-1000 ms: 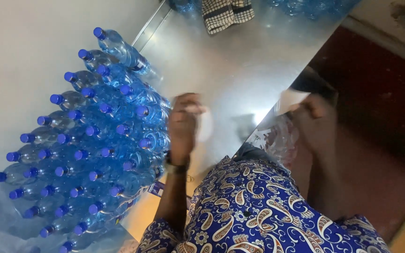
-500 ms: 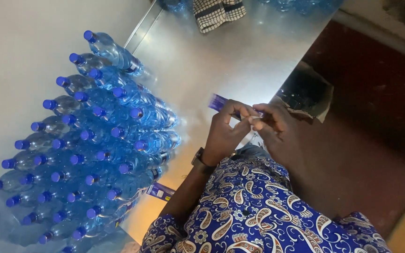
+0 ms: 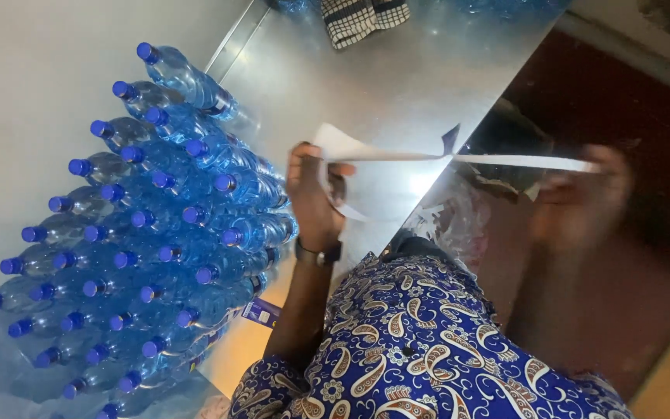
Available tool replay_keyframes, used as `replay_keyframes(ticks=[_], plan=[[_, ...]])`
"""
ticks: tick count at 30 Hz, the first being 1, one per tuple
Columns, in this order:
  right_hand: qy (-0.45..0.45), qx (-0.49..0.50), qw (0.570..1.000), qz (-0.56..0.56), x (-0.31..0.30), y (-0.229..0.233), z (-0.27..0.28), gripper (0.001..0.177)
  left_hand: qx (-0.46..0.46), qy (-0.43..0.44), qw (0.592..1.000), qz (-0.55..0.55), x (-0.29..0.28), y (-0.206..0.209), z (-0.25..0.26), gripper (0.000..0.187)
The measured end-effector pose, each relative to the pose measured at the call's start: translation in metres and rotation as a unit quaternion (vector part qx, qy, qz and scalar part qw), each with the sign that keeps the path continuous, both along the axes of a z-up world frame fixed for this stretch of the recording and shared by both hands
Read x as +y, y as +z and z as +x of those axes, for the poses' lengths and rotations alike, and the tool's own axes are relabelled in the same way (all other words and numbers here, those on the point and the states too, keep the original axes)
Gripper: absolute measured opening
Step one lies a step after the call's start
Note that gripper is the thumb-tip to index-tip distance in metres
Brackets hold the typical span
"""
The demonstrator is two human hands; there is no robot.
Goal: Manually applying adhesive labels to plastic water bottles and organizing them into a bulk pack.
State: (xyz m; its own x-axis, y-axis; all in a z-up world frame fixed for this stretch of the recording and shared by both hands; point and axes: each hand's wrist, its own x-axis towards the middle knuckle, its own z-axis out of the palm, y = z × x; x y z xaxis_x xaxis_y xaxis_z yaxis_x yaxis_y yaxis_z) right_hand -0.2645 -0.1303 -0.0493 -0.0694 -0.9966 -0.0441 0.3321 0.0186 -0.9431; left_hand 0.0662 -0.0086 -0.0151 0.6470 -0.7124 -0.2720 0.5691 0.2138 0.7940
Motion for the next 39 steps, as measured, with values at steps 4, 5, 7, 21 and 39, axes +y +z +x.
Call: replay_keyframes(ticks=[4,5,7,21,39], plan=[[-0.194,-0.123,0.973,0.006,-0.046,-0.104,-0.167,0.023,-0.018,0.113,0.993,0.027,0.001,-0.001,0.037,0.009],[-0.213,-0.155,0.964,0.033,-0.051,-0.132,-0.212,0.008,-0.038,0.13,0.991,0.014,0.0,-0.001,0.044,0.018],[-0.12,-0.132,0.974,0.141,-0.054,0.056,-0.056,0.03,-0.051,0.12,0.991,0.007,-0.008,-0.001,0.037,0.01],[0.288,0.307,0.903,0.087,0.056,-0.134,0.019,0.024,-0.066,0.009,0.995,-0.073,-0.004,-0.036,-0.008,0.017],[0.264,0.139,0.913,0.277,0.063,-0.17,0.04,0.065,-0.38,-0.229,0.894,0.061,0.012,-0.085,-0.075,0.053]])
